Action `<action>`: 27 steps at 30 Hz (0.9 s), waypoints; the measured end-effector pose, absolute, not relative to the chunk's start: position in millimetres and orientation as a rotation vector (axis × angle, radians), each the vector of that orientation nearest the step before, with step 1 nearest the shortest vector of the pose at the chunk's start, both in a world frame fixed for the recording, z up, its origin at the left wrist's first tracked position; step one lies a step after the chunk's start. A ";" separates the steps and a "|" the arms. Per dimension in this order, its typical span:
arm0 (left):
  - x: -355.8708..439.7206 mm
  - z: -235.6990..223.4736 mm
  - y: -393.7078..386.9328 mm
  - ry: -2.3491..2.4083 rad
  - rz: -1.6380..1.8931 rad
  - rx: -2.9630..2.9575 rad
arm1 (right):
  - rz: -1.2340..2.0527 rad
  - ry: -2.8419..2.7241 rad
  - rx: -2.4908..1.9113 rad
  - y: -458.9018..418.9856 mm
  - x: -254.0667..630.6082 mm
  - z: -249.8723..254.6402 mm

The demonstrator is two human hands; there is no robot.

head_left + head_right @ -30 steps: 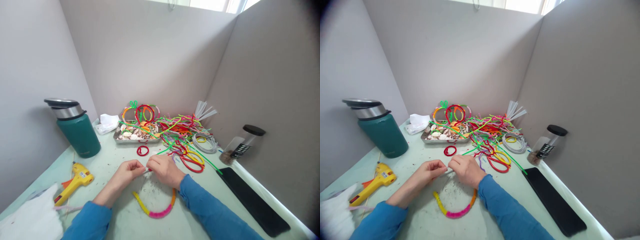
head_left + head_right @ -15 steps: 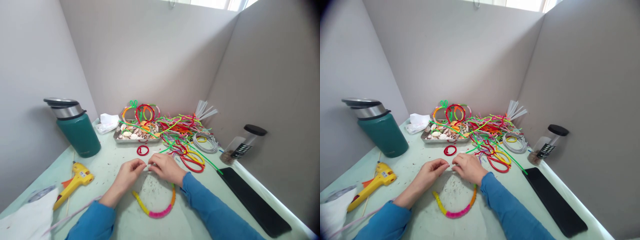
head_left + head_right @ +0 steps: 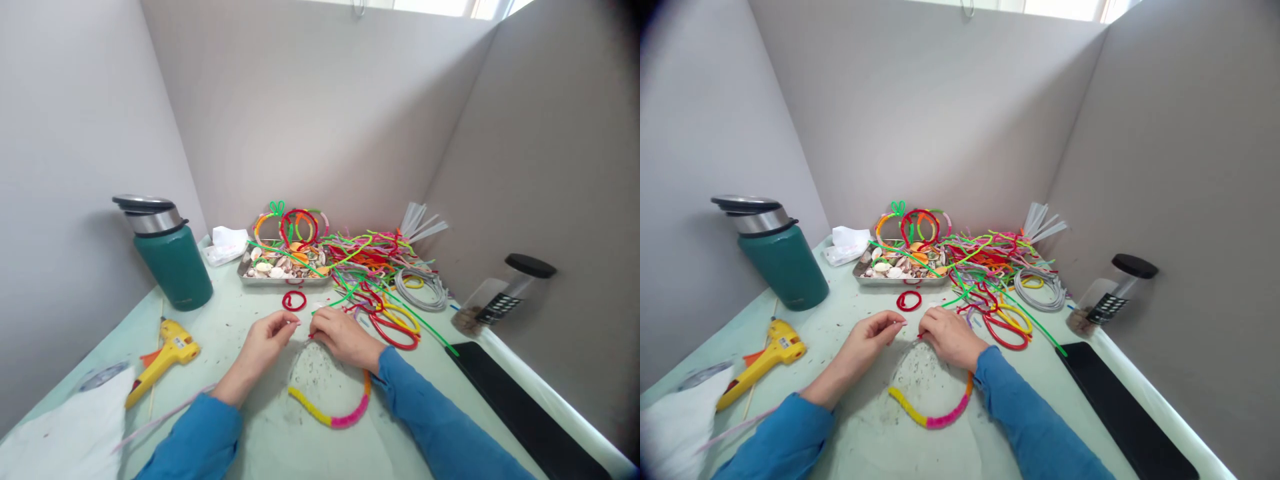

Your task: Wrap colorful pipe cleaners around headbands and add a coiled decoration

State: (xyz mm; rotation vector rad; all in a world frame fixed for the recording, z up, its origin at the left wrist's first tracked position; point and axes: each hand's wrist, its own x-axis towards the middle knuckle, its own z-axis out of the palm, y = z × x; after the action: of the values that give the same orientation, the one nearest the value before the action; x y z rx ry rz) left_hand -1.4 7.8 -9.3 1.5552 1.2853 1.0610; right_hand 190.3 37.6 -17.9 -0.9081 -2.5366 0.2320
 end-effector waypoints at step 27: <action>-1.0 -9.1 4.8 1.112 1.092 1.369 | 1.624 -1.517 -0.785 26.1 163.8 -13.7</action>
State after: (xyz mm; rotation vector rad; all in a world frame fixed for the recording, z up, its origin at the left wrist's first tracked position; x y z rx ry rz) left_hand -1.0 4.8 -9.1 1.3695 1.1124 1.0924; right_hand 163.8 26.1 -13.7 -0.7854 -1.5166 1.6237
